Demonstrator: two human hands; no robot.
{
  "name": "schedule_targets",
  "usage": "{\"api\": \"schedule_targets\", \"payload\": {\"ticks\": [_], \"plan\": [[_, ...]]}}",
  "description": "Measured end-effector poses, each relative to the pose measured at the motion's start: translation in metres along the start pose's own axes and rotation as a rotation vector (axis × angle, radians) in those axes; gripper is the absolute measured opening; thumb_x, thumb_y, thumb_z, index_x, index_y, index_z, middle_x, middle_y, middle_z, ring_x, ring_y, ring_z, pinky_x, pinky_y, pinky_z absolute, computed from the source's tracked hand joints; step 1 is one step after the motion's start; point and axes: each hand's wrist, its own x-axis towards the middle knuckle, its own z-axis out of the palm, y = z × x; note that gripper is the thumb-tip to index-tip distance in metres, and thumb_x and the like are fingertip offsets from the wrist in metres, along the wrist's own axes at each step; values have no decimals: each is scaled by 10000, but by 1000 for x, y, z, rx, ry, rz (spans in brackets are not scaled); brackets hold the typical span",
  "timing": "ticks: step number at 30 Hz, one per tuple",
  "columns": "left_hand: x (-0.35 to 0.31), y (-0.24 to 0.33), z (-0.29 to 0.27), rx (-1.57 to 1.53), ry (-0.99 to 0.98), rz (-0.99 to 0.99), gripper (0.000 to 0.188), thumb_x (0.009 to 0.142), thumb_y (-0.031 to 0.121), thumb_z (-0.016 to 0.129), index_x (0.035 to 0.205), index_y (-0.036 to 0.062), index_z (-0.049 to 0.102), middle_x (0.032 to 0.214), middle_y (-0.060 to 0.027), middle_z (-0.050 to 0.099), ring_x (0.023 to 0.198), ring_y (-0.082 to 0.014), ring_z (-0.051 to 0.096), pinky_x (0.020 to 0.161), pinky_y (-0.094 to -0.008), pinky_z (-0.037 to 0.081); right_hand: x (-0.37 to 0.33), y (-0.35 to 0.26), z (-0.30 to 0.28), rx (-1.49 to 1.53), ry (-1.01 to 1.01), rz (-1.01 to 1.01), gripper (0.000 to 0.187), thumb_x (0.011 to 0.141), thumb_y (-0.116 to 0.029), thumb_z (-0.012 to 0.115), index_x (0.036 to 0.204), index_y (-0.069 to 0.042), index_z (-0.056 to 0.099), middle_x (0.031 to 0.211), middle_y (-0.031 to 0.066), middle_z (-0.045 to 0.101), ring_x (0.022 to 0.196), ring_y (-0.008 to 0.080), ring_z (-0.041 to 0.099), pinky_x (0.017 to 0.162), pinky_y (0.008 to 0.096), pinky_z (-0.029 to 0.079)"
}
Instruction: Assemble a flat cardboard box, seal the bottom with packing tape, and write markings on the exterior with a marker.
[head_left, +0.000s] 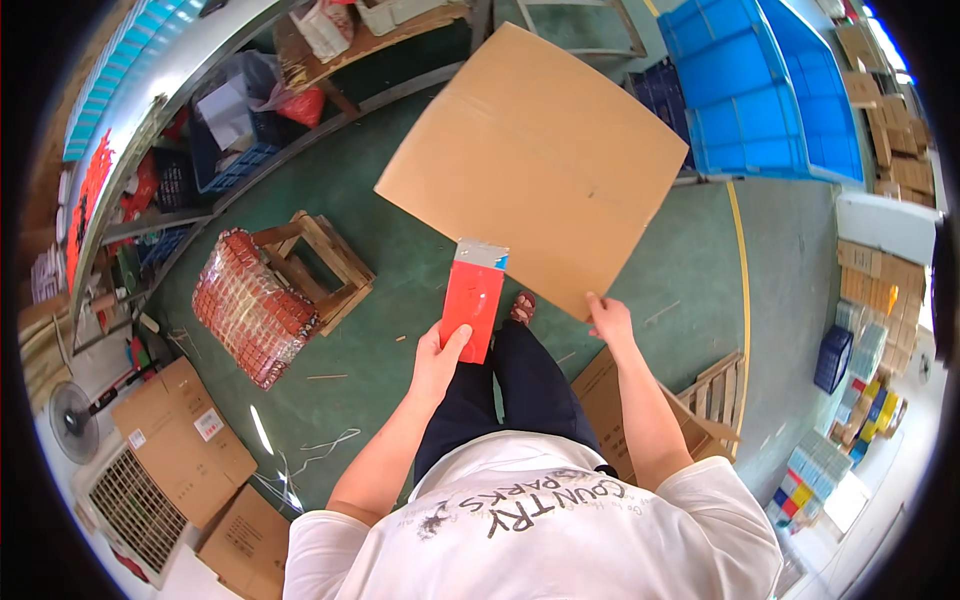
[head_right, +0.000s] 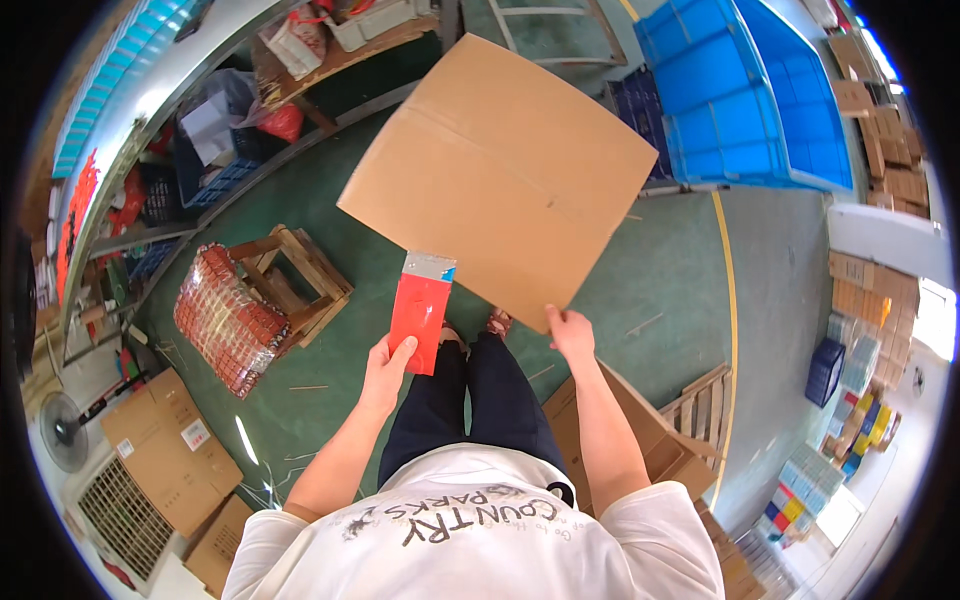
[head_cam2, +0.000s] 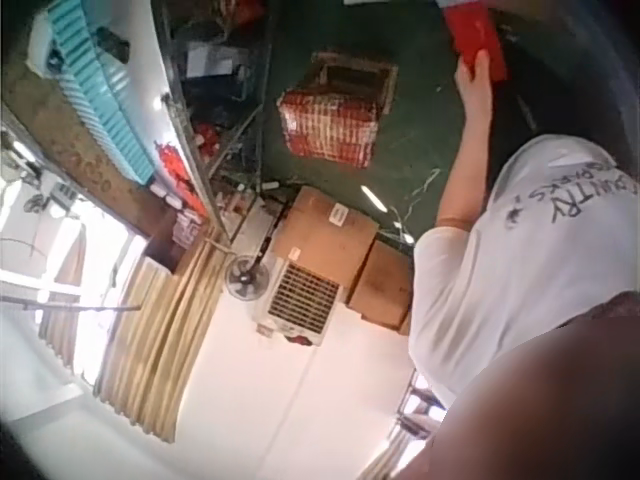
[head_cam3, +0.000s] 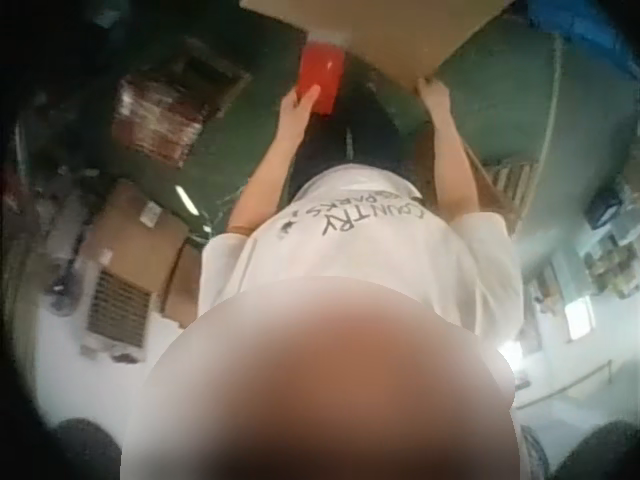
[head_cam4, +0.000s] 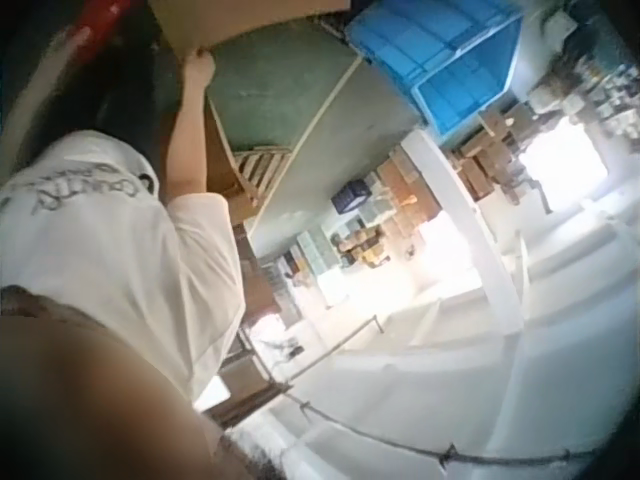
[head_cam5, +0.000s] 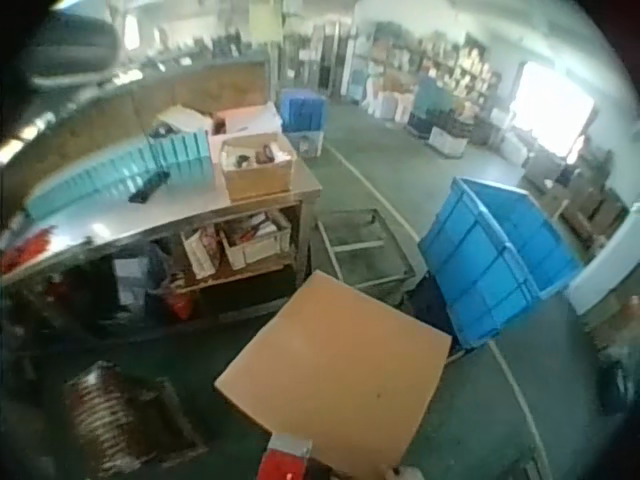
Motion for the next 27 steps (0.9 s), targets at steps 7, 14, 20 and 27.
{"api": "schedule_targets", "payload": {"ticks": [7, 14, 20, 27], "plan": [[-2, -7, 50, 321, -219, 99, 298, 840, 203, 618, 1014, -39, 594, 860, -36, 629, 782, -80, 546, 724, -252, 456, -23, -26, -33, 257, -289, -190, 606, 893, -533, 376, 970, 7, 639, 870, 92, 648, 802, 191, 616, 767, 335, 466], [-2, -24, 104, 521, -314, 164, 264, 813, 196, 646, 952, -26, 615, 789, -54, 630, 724, -95, 557, 680, -260, 466, -9, -33, -92, 695, -700, -68, 442, 850, -373, 592, 1006, 41, 610, 949, 62, 633, 914, 154, 578, 856, 302, 428], [-1, -51, 161, 580, -277, 189, 294, 812, 254, 637, 869, -34, 622, 721, -144, 631, 652, -189, 599, 628, -305, 466, 56, -10, -123, 486, -568, -292, 228, 784, -220, 657, 828, 3, 672, 803, 41, 659, 757, 129, 608, 728, 284, 462], [-5, -79, 193, 819, -251, 223, 355, 824, 315, 605, 801, -40, 606, 659, -204, 594, 628, -344, 592, 582, -373, 458, 188, -31, -230, -124, 266, -566, 355, 701, -416, 664, 736, -63, 691, 641, 120, 629, 632, 237, 626, 602, 322, 471]]}}
